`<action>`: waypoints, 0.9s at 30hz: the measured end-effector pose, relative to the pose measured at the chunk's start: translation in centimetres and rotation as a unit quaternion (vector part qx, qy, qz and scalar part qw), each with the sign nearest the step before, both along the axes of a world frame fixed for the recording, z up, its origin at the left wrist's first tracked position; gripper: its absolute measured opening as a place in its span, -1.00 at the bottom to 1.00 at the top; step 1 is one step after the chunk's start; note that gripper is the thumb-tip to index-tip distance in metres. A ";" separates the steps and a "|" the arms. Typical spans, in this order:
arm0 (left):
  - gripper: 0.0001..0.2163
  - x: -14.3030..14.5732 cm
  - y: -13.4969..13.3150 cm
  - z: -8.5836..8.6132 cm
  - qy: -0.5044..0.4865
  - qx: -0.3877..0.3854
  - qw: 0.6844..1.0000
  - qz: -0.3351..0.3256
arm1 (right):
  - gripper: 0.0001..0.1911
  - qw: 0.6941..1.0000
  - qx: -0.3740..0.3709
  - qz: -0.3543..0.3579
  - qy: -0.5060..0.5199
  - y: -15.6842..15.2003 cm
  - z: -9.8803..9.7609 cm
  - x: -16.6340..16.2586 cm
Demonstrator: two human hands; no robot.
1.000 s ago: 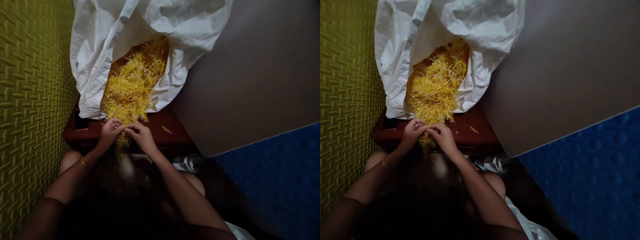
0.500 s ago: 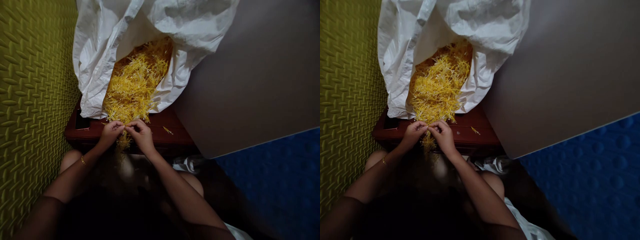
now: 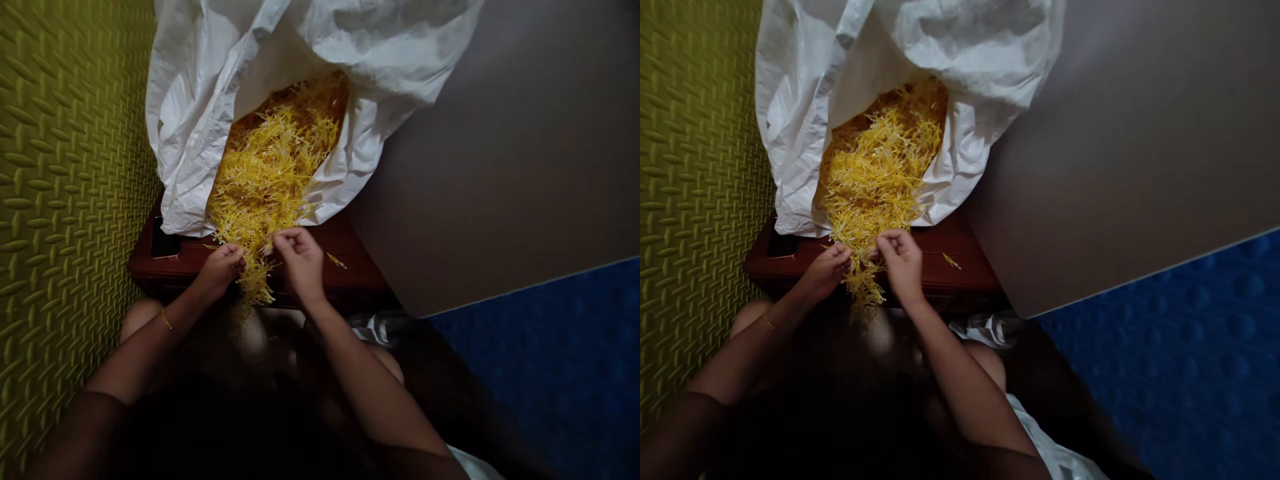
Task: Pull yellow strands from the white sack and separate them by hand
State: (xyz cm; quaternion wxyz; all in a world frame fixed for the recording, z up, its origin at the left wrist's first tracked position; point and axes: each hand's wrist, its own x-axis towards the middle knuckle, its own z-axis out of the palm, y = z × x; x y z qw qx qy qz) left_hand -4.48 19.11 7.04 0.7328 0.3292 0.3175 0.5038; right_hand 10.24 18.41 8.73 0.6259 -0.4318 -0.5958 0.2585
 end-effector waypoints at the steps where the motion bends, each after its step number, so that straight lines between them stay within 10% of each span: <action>1: -0.78 -0.1 0.2 0.0 -0.007 -0.004 1.000 0.009 | -0.88 0.999 -0.008 -0.021 0.030 0.3 0.4 1.0; 5: -0.77 -0.6 0.5 -0.1 0.002 0.025 0.999 0.045 | -0.83 0.980 -0.045 -0.180 -0.076 2.1 1.4 7.2; 8: -0.76 -0.8 0.6 -0.1 0.038 0.056 0.995 0.077 | -0.80 0.905 -0.114 -0.304 -0.277 3.3 0.3 12.1; 13: -0.76 -0.7 0.8 -0.1 0.098 0.084 0.983 0.127 | -0.74 0.798 -0.274 -0.318 -0.433 4.0 -1.8 14.5; 17: -0.78 -0.5 0.7 0.0 0.121 0.091 0.978 0.141 | -0.74 0.854 -0.094 -0.330 -0.390 2.7 -0.7 10.5; 20: -0.81 -0.2 0.4 0.1 0.137 0.114 0.973 0.145 | -0.77 0.942 0.009 -0.192 -0.277 0.7 0.3 5.4; 27: -0.87 0.1 -0.2 0.6 0.174 0.161 0.960 0.149 | -0.78 0.985 -0.087 0.030 -0.148 -1.5 -0.7 -1.1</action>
